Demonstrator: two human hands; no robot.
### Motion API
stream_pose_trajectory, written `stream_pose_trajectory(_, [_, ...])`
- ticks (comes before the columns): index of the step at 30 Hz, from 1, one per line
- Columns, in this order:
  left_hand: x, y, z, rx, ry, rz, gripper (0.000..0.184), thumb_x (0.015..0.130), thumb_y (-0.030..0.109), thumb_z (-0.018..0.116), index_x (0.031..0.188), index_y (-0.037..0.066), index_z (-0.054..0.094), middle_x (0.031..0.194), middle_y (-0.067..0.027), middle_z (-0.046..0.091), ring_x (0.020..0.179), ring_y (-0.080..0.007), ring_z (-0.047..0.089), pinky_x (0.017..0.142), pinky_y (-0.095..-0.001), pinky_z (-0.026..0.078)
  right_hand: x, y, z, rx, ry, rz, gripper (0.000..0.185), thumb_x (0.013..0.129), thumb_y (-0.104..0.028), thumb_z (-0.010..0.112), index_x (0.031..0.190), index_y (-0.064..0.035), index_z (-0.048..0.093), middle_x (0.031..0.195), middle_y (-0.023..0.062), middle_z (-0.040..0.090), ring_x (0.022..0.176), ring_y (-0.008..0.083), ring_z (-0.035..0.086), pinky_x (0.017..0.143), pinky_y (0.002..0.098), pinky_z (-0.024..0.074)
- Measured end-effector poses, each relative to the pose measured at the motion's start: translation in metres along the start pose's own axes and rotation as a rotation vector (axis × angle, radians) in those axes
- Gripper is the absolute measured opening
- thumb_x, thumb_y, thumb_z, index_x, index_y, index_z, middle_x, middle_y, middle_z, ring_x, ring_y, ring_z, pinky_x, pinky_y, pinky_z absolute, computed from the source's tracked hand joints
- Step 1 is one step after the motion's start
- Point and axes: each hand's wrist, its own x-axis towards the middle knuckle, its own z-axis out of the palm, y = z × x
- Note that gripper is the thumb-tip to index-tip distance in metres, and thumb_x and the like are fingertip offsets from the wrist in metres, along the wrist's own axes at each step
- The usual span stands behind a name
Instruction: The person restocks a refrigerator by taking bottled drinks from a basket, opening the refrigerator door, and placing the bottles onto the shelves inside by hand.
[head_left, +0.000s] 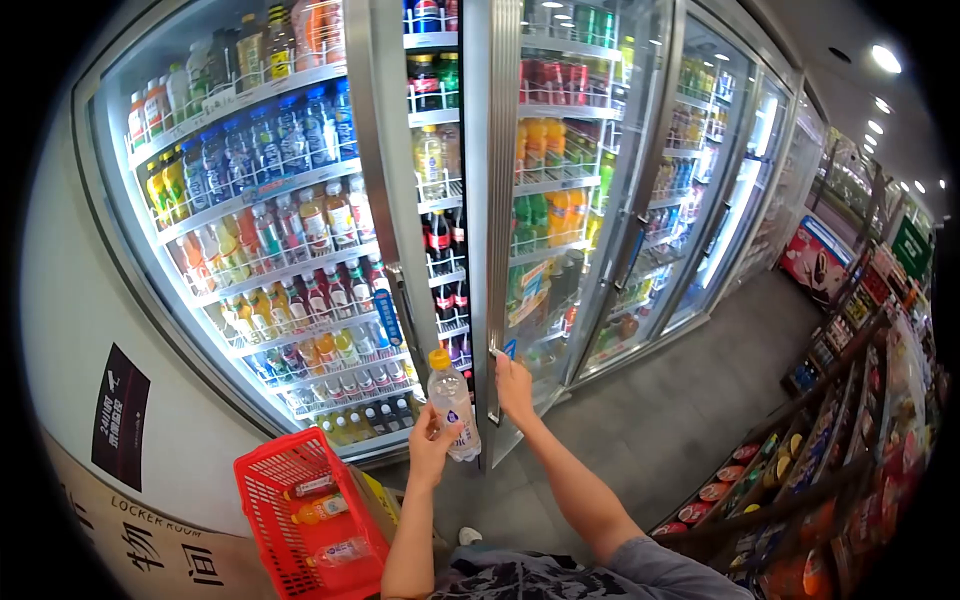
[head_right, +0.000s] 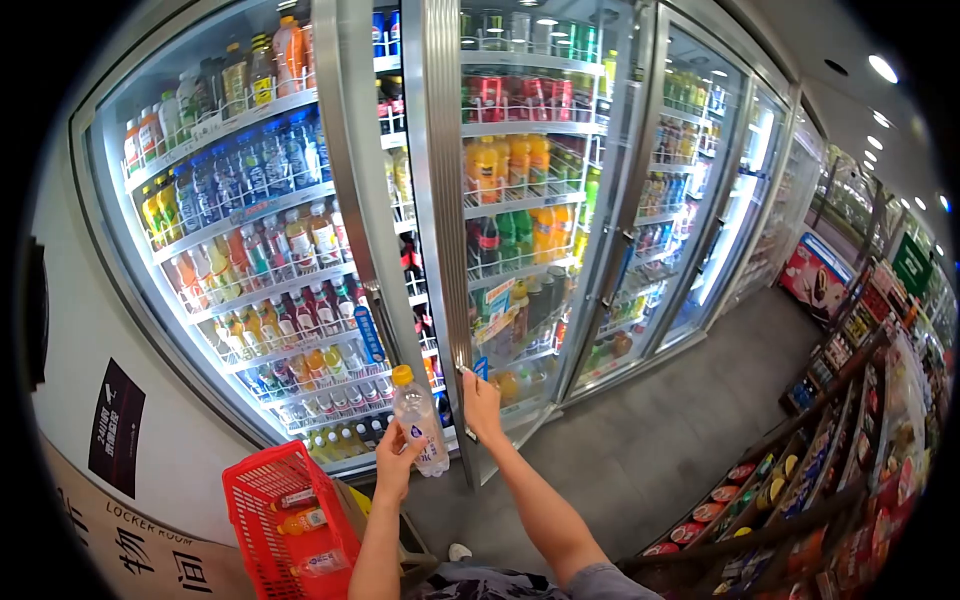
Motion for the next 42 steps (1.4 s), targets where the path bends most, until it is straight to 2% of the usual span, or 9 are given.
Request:
stream_pose_trajectory(8, [-0.054,-0.011,0.059,-0.056,-0.132,-0.016,0.055,0.085,0.011,0.074,0.135,0.005,0.051,0.114,-0.0045,0.062,0.104,-0.0129,0.059,0.091,-0.0294,0.047,-0.063,-0.023,-0.096,0.071,0.259,0.008,0.05,0.1,-0.04,0.046,0.078,0.0041,0.052,0.062,0.0166,0.049,0.06,0.016,0.046,0.057,0.0399,0.0394])
stream_pose_trajectory(15, [-0.102,-0.022,0.118,-0.024,-0.22,-0.066,0.06,0.084,0.012,0.074,0.139,0.005,0.048,0.116,-0.0064,0.062,0.104,-0.0152,0.058,0.092,-0.0312,0.047,-0.093,0.002,-0.19,0.02,0.333,0.052,0.045,0.098,-0.038,0.049,0.078,0.0017,0.05,0.061,0.0156,0.044,0.056,0.0245,0.041,0.057,0.0383,0.0379])
stream_pose_trajectory(18, [-0.111,-0.028,0.141,-0.048,-0.277,-0.079,0.061,0.084,0.012,0.074,0.139,0.005,0.048,0.115,-0.0063,0.062,0.105,-0.0153,0.058,0.092,-0.0318,0.047,-0.099,0.025,-0.224,0.017,0.423,0.049,0.043,0.098,-0.037,0.05,0.079,0.0013,0.05,0.062,0.0165,0.042,0.057,0.0223,0.039,0.056,0.0373,0.0373])
stream_pose_trajectory(23, [-0.116,-0.026,0.191,-0.079,-0.351,-0.061,0.064,0.084,0.011,0.074,0.142,0.005,0.046,0.116,-0.0069,0.063,0.105,-0.016,0.059,0.091,-0.0325,0.048,-0.113,0.012,-0.289,0.069,0.51,0.111,0.043,0.099,-0.039,0.051,0.079,-0.0012,0.057,0.067,0.0044,0.061,0.065,0.0128,0.055,0.063,0.0321,0.0442])
stream_pose_trajectory(30, [-0.098,-0.03,0.248,-0.066,-0.369,-0.088,0.065,0.084,0.015,0.074,0.142,0.005,0.046,0.12,-0.0063,0.062,0.109,-0.016,0.058,0.096,-0.0335,0.045,-0.112,0.027,-0.363,-0.023,0.672,0.197,0.048,0.1,-0.043,0.047,0.088,0.0003,0.063,0.081,0.008,0.065,0.08,0.0146,0.059,0.078,0.0304,0.0455])
stream_pose_trajectory(34, [-0.085,-0.03,0.271,-0.071,-0.424,-0.06,0.073,0.084,0.016,0.077,0.146,0.006,0.041,0.121,-0.0087,0.06,0.107,-0.0176,0.058,0.09,-0.0326,0.049,-0.109,0.027,-0.403,0.11,0.771,0.229,0.037,0.098,-0.035,0.057,0.096,0.0002,0.067,0.091,0.0055,0.068,0.088,0.0152,0.06,0.083,0.0297,0.0455])
stream_pose_trajectory(36, [-0.079,-0.025,0.282,-0.107,-0.449,-0.076,0.059,0.086,0.012,0.073,0.139,0.005,0.048,0.117,-0.0044,0.063,0.106,-0.0141,0.058,0.093,-0.0314,0.045,-0.108,0.014,-0.414,0.13,0.864,0.134,0.026,0.097,-0.023,0.06,0.105,0.0003,0.067,0.099,0.0058,0.068,0.093,0.0157,0.061,0.085,0.0282,0.0457])
stream_pose_trajectory(38, [-0.069,-0.028,0.29,-0.097,-0.455,-0.064,0.059,0.086,0.011,0.073,0.139,0.005,0.049,0.117,-0.0043,0.063,0.106,-0.014,0.058,0.093,-0.0309,0.045,-0.103,-0.006,-0.416,-0.118,1.194,-0.196,0.019,0.096,-0.015,0.059,0.106,-0.0002,0.065,0.103,0.0078,0.066,0.091,0.0166,0.062,0.086,0.0307,0.0476])
stream_pose_trajectory(42, [-0.046,-0.034,0.289,-0.126,-0.437,-0.064,0.057,0.086,0.009,0.072,0.138,0.004,0.049,0.118,-0.0044,0.062,0.105,-0.0132,0.058,0.093,-0.0296,0.045,-0.099,-0.032,-0.374,0.002,0.946,-0.326,0.013,0.092,-0.005,0.06,0.104,0.0,0.063,0.098,0.009,0.063,0.086,0.0142,0.062,0.078,0.0276,0.0493])
